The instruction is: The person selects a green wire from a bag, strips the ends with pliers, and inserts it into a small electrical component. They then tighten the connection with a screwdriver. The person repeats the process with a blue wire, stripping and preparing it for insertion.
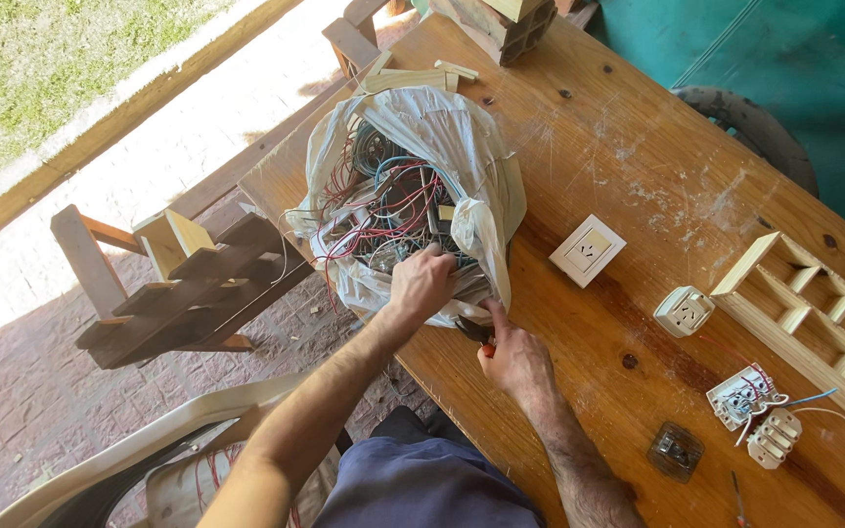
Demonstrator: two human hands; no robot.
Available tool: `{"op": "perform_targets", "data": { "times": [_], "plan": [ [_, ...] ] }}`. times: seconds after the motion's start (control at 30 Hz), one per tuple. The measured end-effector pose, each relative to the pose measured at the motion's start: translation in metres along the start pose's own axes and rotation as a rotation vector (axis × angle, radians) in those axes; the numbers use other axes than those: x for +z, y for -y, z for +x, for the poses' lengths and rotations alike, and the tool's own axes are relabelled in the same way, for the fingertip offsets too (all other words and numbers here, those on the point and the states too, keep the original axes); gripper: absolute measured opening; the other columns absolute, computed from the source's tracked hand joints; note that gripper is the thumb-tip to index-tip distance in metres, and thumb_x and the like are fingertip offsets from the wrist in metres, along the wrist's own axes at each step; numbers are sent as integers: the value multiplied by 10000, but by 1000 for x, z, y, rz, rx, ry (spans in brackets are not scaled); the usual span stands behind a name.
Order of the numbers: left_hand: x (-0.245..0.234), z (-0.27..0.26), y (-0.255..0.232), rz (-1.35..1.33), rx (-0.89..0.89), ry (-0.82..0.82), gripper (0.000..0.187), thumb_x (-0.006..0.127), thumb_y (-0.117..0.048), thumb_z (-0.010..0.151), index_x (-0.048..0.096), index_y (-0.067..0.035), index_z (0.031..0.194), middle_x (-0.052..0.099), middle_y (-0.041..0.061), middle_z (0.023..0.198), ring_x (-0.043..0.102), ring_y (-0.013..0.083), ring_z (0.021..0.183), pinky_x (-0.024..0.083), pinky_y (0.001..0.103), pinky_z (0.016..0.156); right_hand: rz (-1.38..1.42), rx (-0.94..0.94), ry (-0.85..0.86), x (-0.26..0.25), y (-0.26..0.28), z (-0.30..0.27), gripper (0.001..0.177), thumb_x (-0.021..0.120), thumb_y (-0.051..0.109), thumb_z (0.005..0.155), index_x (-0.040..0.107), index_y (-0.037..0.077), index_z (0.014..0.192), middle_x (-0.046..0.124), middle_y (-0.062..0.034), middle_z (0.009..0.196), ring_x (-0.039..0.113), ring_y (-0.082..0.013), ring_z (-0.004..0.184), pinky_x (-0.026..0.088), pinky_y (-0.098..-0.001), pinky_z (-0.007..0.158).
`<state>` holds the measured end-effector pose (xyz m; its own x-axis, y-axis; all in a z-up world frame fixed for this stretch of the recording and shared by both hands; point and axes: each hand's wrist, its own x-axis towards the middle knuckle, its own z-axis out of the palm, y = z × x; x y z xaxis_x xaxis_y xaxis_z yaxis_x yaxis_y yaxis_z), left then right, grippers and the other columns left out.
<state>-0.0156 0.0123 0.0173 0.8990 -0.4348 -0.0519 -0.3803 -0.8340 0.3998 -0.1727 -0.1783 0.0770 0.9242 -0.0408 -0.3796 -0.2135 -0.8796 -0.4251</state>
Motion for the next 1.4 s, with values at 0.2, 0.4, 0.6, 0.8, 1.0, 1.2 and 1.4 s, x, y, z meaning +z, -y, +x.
{"op": "perform_targets", "data": {
  "times": [0.2,0.4,0.6,0.8,1.0,1.2,1.4],
  "plan": [
    [2,13,20,-161,-144,115,165,784,-291,1025,773,-140,1092,813,159,1020,828,490,1062,677,637,924,-16,-19,-23,1,4,1,816,659,256,968,372,380,1722,855,-235,1210,839,-525,1094,662,-684,1023],
    [-13,-10,19,-49,265,-189,246,586,-79,1112,660,-239,1284,672,87,1152,800,421,1041,689,532,835,3,4,-40,-5,8,-5,831,658,250,954,404,349,1740,862,-187,1278,838,-512,1115,663,-673,1032],
    [34,1,30,154,281,-276,141,708,-139,944,833,-202,961,598,53,1068,670,310,1027,592,414,771,40,-15,-40,10,1,-3,860,681,244,948,374,413,1733,851,-191,1316,829,-522,1134,658,-691,1028],
    [46,8,28,29,171,-210,132,736,-188,953,868,-179,954,628,51,1098,717,314,1064,665,415,821,46,-19,-42,16,-5,-1,901,695,224,946,355,411,1760,860,-188,1284,833,-518,1129,662,-685,1033],
    [36,13,4,187,84,-156,359,981,-449,807,887,-152,987,624,33,1112,701,277,1110,686,401,821,55,-30,-45,10,-2,-1,879,694,229,951,376,394,1754,852,-210,1299,826,-532,1132,655,-702,1031],
    [49,10,7,209,73,-240,96,852,-280,904,877,-190,924,614,3,1126,654,259,1115,583,389,859,61,-13,-23,16,-7,2,861,687,234,966,369,399,1750,852,-211,1280,831,-515,1136,660,-687,1036],
    [-15,-25,-29,88,45,-201,101,862,-212,900,863,-119,939,592,31,1338,553,341,1337,529,473,1003,17,-10,-11,0,-2,3,832,657,275,973,359,434,1733,855,-185,1251,835,-497,1128,655,-680,1039]
  ]
}}
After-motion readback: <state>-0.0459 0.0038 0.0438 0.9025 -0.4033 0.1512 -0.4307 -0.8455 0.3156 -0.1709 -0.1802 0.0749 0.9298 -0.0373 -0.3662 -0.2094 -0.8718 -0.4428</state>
